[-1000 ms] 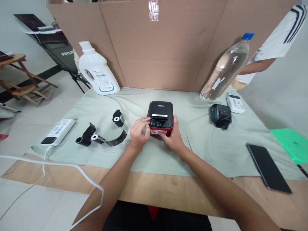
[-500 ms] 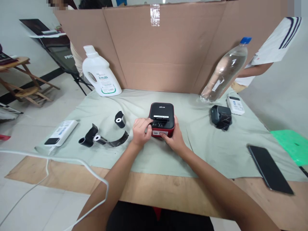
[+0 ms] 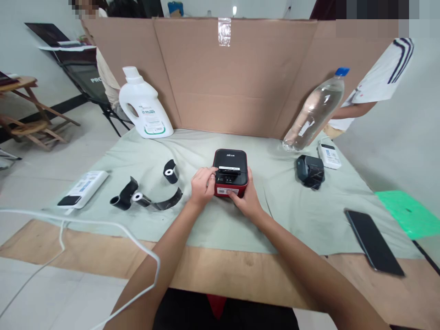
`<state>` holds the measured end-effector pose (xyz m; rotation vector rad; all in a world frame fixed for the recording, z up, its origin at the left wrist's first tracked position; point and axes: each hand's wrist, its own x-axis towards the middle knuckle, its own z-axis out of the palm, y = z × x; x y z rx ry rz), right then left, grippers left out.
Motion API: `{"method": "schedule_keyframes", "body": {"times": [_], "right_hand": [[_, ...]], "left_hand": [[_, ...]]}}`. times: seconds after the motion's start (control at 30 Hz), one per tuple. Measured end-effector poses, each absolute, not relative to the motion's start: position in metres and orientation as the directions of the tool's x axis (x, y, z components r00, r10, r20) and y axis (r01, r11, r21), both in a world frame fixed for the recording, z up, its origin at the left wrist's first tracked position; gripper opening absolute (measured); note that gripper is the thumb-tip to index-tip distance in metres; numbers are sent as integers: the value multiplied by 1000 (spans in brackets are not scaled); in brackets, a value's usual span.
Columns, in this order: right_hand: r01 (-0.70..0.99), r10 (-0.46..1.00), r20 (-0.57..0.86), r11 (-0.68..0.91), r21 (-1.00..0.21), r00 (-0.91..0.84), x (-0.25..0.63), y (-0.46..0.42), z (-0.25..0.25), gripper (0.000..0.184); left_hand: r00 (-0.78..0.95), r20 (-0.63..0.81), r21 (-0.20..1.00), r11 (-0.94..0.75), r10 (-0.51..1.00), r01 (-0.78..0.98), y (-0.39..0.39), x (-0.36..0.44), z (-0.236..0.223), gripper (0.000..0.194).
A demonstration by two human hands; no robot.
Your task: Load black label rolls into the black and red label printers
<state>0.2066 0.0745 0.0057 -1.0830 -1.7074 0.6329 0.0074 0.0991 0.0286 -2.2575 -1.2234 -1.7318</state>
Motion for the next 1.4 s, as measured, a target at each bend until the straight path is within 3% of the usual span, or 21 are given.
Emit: {"method": "schedule_keyframes", "body": {"times": [0.6,1.0,1.2,1.3,1.4], "right_hand": [[393,896,434,434,-811,-92,206,76,3,114],[395,907,414,406,-824,-69,205,73,6,110],[387,899,433,423,-820,-66,206,74,5,107],[390,893,448,430,-814,-47,212,72,7,95],[429,861,508,463,-775,-13,224,77,23,63]], "left_hand": [[-32,734,646,-682,679,345,108,-1,16,34],[-48,748,617,-668,661,415,107,7,20,31],[-90,738,658,-682,669,321,102,7,18,27],[-203,711,702,-666,673,252,103,4,14,26],[-311,649,759,-619,694,202,108,-1,8,23]]}}
